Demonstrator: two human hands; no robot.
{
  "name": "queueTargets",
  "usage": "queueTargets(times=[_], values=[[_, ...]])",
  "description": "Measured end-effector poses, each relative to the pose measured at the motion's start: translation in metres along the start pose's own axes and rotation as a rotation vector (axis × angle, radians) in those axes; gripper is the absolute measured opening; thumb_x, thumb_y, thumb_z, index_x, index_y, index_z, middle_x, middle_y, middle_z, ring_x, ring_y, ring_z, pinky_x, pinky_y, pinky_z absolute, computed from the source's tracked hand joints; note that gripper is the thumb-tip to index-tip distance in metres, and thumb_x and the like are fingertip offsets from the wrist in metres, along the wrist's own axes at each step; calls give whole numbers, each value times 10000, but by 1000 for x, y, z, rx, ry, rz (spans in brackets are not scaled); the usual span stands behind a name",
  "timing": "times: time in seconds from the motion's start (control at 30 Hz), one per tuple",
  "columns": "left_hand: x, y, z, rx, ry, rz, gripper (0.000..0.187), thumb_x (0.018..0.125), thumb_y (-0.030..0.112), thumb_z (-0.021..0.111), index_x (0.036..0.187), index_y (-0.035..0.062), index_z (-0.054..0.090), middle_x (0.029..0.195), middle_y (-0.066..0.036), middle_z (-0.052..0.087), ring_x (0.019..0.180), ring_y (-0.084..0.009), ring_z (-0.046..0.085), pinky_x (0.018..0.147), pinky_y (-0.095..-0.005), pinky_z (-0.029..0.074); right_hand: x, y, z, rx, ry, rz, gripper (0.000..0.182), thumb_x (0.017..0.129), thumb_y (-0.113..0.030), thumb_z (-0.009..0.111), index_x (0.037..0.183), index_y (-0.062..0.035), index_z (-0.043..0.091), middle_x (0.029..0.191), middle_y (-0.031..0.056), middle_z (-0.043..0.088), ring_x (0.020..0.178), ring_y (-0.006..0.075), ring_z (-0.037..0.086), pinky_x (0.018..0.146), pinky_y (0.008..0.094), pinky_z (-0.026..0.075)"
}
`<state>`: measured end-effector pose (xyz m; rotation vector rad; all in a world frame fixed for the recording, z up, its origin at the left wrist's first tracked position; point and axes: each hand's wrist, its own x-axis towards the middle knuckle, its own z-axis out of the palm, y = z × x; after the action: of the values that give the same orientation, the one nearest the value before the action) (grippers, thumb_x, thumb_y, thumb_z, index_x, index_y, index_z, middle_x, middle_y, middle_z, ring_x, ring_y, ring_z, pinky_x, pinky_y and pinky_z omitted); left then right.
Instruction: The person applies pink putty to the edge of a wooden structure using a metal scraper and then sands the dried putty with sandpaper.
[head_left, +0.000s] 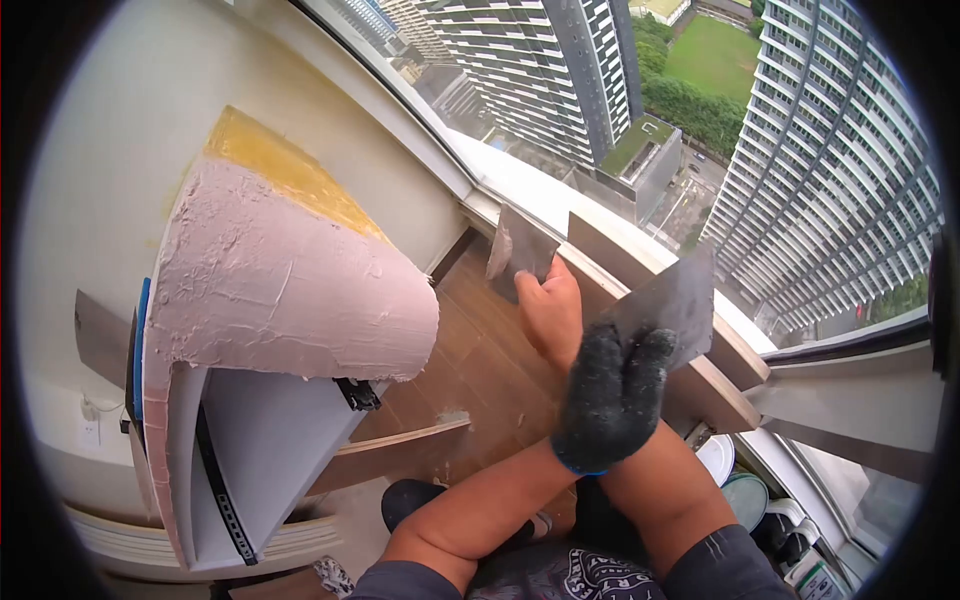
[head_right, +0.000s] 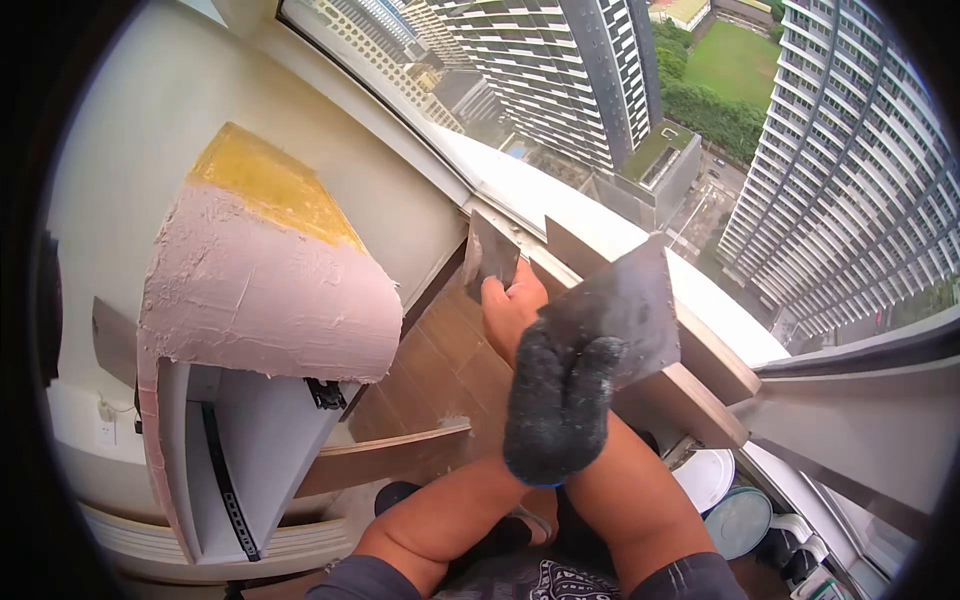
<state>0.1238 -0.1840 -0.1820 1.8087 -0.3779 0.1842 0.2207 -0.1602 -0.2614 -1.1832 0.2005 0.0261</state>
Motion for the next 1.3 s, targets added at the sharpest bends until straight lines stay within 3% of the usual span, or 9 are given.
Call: queueTargets(times=[0.07, 0.13, 0.2, 0.27, 0.3, 0.57, 0.93, 1.07, 1.3], values=[[14, 10, -38, -86, -105, -61, 248, 827, -15, 714, 1073, -16, 687, 971, -171, 681, 852, -306, 660, 807, -407, 532, 5, 5, 0, 199, -66, 131, 373, 904, -62, 580, 1275, -24, 565, 1095, 80, 684, 974, 164, 622, 903, 312, 480], [-7, 7, -69, 224, -144, 189, 199, 809, -18, 704, 1004, 18, 684, 926, -138, 701, 858, -281, 676, 810, -385, 528, -1, -7, 3, 467, -136, 148, 399, 903, -60, 590, 1299, -44, 545, 1106, 69, 674, 987, 160, 623, 918, 311, 481], [-43, -17, -84, -299, -119, 148, 184, 806, -18, 690, 983, 32, 683, 940, -141, 713, 865, -292, 688, 801, -392, 531, 5, 2, 7, 601, -237, 246, 402, 919, -46, 572, 1317, -22, 519, 1191, 89, 652, 1058, 188, 630, 975, 335, 477], [-72, -17, -104, -126, -52, 90, 169, 807, 7, 702, 973, 34, 689, 978, -152, 720, 882, -285, 696, 786, -401, 537, 3, 8, 20, 736, -299, 293, 379, 931, -54, 548, 1303, 14, 526, 1213, 96, 645, 1090, 190, 621, 981, 324, 466], [-87, -14, -119, 69, -46, 17, 159, 809, 5, 695, 966, 31, 689, 965, -154, 713, 857, -287, 691, 760, -400, 535, 5, 12, 23, 786, -378, 311, 423, 941, 4, 536, 1359, -28, 477, 1301, 114, 604, 1168, 231, 616, 1060, 412, 474], [-162, -25, -181, 809, 8, -256, 137, 831, 45, 598, 914, -30, 677, 843, -183, 675, 802, -307, 673, 715, -397, 507, 1, 7, 36, 830, -516, 219, 448, 961, -16, 540, 1400, -16, 449, 1335, 122, 587, 1229, 245, 583, 1092, 405, 443], [-175, -20, -178, 579, 184, -429, 218, 821, 74, 723, 1027, 13, 687, 930, -171, 684, 849, -342, 684, 749, -406, 545, 9, -18, -10, 972, -547, 220, 429, 912, 12, 537, 1337, -13, 481, 1256, 119, 616, 1105, 235, 644, 1013, 390, 512], [-163, 1, -171, 738, 189, -138, 224, 806, 42, 716, 1027, 33, 680, 960, -153, 683, 857, -349, 664, 758, -416, 535, -8, -55, -33, 888, -349, 65, 393, 899, -2, 507, 1291, -6, 496, 1213, 127, 626, 1112, 262, 636, 1011, 454, 509], [-147, 76, -174, 1022, 82, 380, 380, 755, -46, 636, 1130, 13, 631, 1022, -163, 633, 889, -355, 601, 787, -469, 471, -107, -97, -15, 655, -191, -41, 360, 1066, -308, 470, 1220, 4, 563, 1144, 80, 634, 1008, 156, 604, 929, 314, 484]])
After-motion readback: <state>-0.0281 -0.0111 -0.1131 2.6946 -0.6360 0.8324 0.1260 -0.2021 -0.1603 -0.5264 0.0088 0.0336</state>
